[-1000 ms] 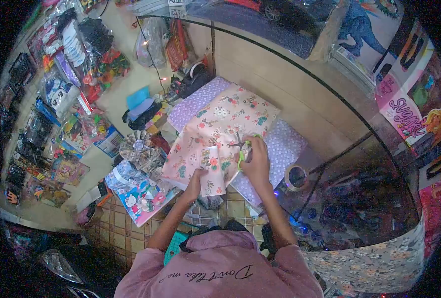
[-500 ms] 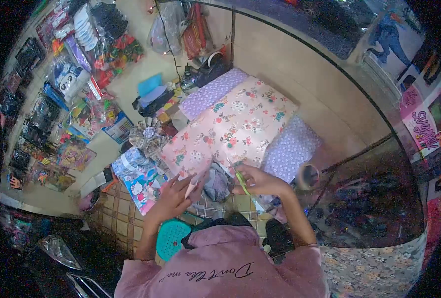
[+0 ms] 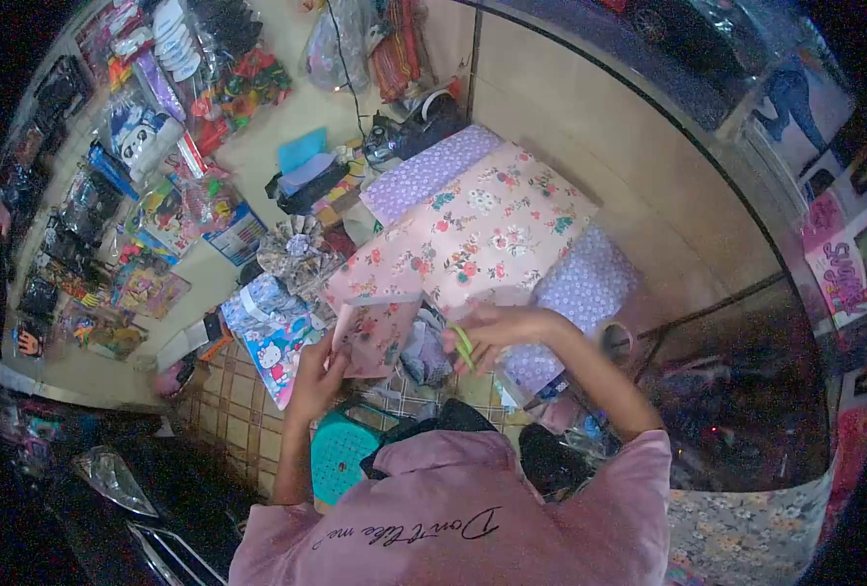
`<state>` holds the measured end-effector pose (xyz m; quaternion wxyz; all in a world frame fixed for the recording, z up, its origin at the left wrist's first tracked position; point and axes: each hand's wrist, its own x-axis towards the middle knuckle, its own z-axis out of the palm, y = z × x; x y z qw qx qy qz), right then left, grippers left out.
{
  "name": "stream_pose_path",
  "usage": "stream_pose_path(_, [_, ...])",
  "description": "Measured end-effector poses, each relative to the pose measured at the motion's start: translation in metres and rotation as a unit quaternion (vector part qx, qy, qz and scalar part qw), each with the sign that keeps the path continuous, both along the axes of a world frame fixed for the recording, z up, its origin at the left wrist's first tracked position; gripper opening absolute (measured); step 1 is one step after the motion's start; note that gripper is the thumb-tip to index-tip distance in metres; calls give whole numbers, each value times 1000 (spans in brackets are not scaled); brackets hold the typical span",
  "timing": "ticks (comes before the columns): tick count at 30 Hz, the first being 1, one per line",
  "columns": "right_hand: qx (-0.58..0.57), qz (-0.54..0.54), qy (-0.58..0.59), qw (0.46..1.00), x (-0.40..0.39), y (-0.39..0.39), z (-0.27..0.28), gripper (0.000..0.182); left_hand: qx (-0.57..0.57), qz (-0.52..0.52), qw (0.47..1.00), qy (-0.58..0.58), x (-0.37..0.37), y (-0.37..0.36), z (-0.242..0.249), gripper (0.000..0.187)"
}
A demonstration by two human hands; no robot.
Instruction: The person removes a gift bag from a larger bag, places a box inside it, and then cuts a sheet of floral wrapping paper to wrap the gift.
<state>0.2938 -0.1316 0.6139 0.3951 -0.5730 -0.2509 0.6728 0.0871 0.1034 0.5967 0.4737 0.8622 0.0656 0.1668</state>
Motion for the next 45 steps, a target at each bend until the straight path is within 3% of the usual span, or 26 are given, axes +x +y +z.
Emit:
stream_pose_path(5, [-47, 29, 44, 998, 5, 6, -26, 66, -30, 38, 998, 28, 6, -2, 13, 18])
stream_pose_path(8, [-61, 66, -1, 996, 16, 15, -43, 64, -30, 55, 997, 43, 6, -5, 24, 20])
stream_pose_path(11, [-8, 221, -109, 969, 25, 20, -43, 65, 6, 95, 995, -9, 6, -7, 17, 22])
stream_pose_path(14, [33, 207, -49, 977, 20, 20, -35, 57, -109, 97, 989, 6, 13, 8, -8, 22])
stream_pose_path(16, [29, 154, 69, 985, 27, 18, -29, 51, -202, 122, 971, 30, 12, 7, -9, 21])
stream_pose_path(17, [26, 126, 127, 983, 32, 18, -24, 47, -152, 99, 983, 35, 8, 4, -2, 22])
stream_pose_path(19, [30, 127, 93, 987, 37, 21, 9, 44, -48, 52, 996, 45, 0, 4, 6, 23])
stream_pose_path(20, [32, 128, 76, 988, 39, 23, 20, 42, -16, -36, 998, 55, 3, 7, 7, 24])
stream_pose_path(22, [156, 52, -38, 986, 46, 24, 11, 41, 45, -209, 974, 72, 9, 14, 7, 25])
stream_pose_path(24, [231, -58, -110, 965, 40, 27, 8, 40, 35, -235, 969, 63, 15, 1, 6, 25])
stream_pose_path(25, [215, -48, -148, 964, 37, 30, 1, 39, 30, -248, 966, 58, 19, -5, 6, 26])
stream_pose_path(28, [209, -32, -252, 944, 32, 35, -27, 39, -59, -99, 991, 66, 37, -10, -1, 21])
stream_pose_path(29, [177, -31, -236, 955, 31, 37, -31, 39, -94, -34, 993, 65, 40, -10, -7, 20])
stream_pose_path(30, [143, -29, -218, 965, 29, 38, -35, 40, -134, 8, 990, 44, 44, -6, -25, 33])
stream_pose_path(31, [109, -28, -201, 973, 27, 39, -40, 40, -112, 114, 987, -21, 48, -9, -40, 40])
stream_pose_path(33, [110, -12, -273, 956, 32, 38, -62, 40, -60, 317, 935, -147, 61, -22, -65, 57])
stream_pose_path(34, [110, -4, -309, 945, 34, 36, -69, 40, -42, 377, 920, -99, 57, -24, -79, 77])
stream_pose_path(37, [185, -15, -316, 930, 27, 37, -63, 38, -232, 479, 841, -92, 57, -40, -98, 78])
stream_pose_path(38, [170, -26, -276, 946, 25, 37, -57, 37, -420, 403, 811, -51, 51, -41, -92, 78])
stream_pose_path(41, [146, -52, -193, 969, 18, 39, -51, 38, -524, 300, 796, 38, 43, -37, -110, 76])
stream_pose_path(45, [159, -66, -164, 971, 14, 37, -55, 36, -479, 287, 829, 26, 56, -41, -110, 63])
